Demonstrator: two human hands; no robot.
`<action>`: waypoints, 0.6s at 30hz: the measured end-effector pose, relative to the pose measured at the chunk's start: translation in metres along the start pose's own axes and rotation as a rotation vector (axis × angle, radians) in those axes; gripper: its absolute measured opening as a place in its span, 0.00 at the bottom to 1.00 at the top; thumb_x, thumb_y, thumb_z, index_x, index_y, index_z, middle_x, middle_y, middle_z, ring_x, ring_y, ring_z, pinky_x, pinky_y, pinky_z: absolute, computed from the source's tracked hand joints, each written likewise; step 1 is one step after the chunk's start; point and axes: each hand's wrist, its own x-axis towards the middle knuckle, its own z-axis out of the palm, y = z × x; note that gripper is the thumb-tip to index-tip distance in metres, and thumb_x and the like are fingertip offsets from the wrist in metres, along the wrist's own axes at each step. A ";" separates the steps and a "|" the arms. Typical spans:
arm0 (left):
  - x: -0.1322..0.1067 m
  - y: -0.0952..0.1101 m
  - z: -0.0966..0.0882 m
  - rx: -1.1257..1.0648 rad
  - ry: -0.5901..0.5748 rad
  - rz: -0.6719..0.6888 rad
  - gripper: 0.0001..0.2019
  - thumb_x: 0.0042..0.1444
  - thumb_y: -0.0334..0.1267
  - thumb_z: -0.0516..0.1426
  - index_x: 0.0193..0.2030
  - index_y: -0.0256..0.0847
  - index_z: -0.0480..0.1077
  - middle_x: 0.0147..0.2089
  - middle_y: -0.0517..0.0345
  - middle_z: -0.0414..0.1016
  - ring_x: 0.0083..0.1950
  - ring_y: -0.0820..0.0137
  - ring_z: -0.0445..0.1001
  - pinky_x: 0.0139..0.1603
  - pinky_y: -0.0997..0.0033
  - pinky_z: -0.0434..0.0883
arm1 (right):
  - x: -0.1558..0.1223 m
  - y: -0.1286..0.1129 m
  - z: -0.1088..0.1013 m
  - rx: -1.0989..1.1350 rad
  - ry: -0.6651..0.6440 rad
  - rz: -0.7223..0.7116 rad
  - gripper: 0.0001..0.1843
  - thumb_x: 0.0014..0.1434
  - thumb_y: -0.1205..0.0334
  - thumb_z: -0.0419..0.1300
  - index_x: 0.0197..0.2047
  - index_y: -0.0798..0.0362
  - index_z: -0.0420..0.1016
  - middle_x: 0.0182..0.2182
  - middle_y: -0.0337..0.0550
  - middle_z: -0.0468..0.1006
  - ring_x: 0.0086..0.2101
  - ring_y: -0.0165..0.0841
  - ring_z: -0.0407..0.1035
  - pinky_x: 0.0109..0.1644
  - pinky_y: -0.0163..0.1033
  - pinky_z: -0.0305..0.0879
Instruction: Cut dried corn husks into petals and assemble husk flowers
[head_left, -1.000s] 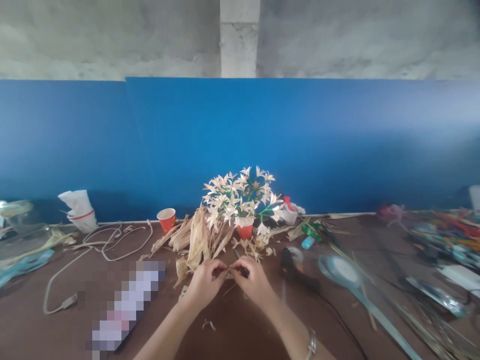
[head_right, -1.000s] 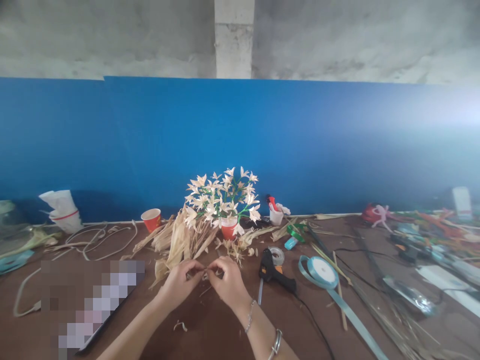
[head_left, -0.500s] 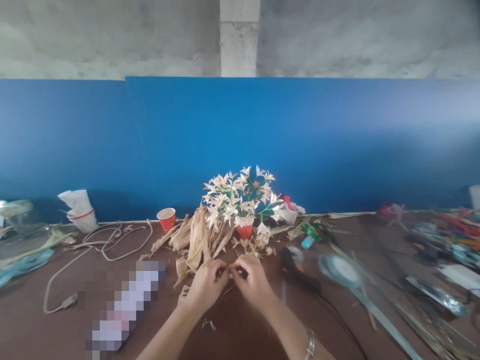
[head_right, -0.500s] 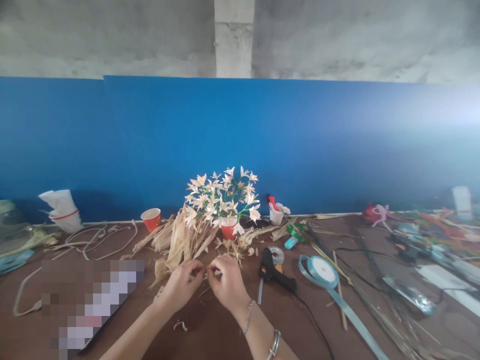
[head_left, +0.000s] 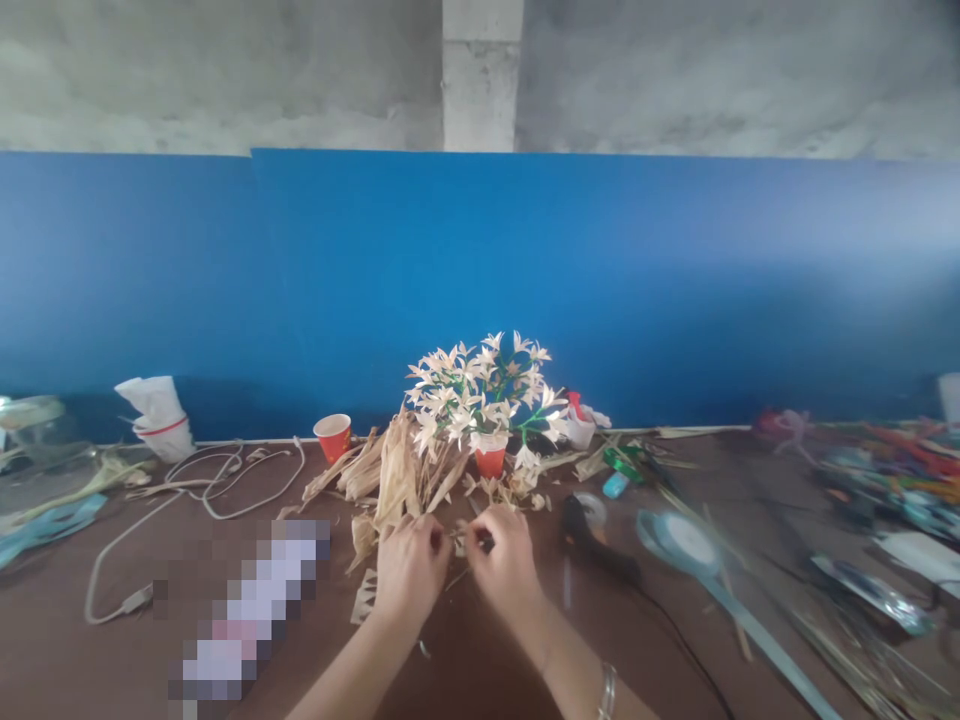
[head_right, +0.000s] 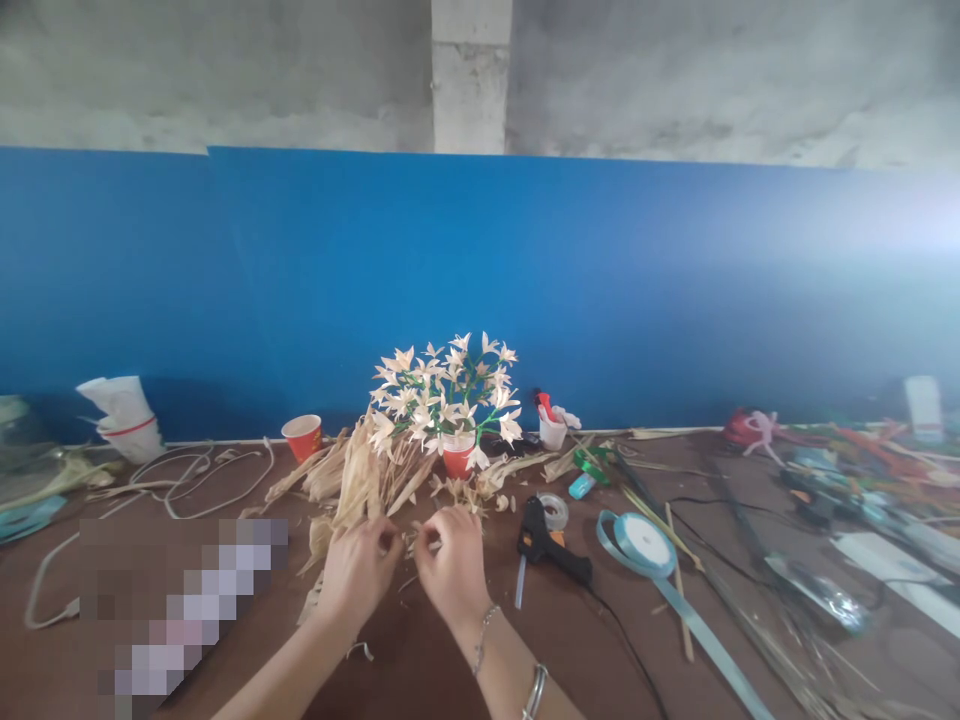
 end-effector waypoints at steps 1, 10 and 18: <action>0.001 -0.003 0.000 0.015 -0.017 -0.020 0.08 0.53 0.34 0.50 0.27 0.40 0.70 0.29 0.55 0.76 0.37 0.63 0.72 0.42 0.65 0.59 | 0.001 0.003 -0.002 0.000 0.019 0.019 0.09 0.52 0.70 0.53 0.22 0.53 0.66 0.22 0.38 0.70 0.28 0.31 0.63 0.36 0.36 0.53; 0.001 -0.010 -0.003 -0.010 -0.195 0.247 0.10 0.52 0.34 0.53 0.34 0.45 0.75 0.38 0.53 0.71 0.47 0.61 0.64 0.49 0.62 0.58 | -0.002 0.016 -0.002 -0.226 -0.349 -0.092 0.09 0.54 0.65 0.58 0.24 0.50 0.75 0.29 0.40 0.72 0.37 0.35 0.63 0.40 0.39 0.52; 0.004 -0.019 -0.001 0.027 -0.234 0.216 0.09 0.49 0.28 0.53 0.30 0.42 0.74 0.38 0.53 0.71 0.47 0.61 0.64 0.49 0.63 0.58 | 0.003 0.020 0.002 -0.257 -0.282 -0.011 0.09 0.53 0.69 0.57 0.33 0.47 0.77 0.36 0.43 0.72 0.41 0.37 0.62 0.42 0.40 0.53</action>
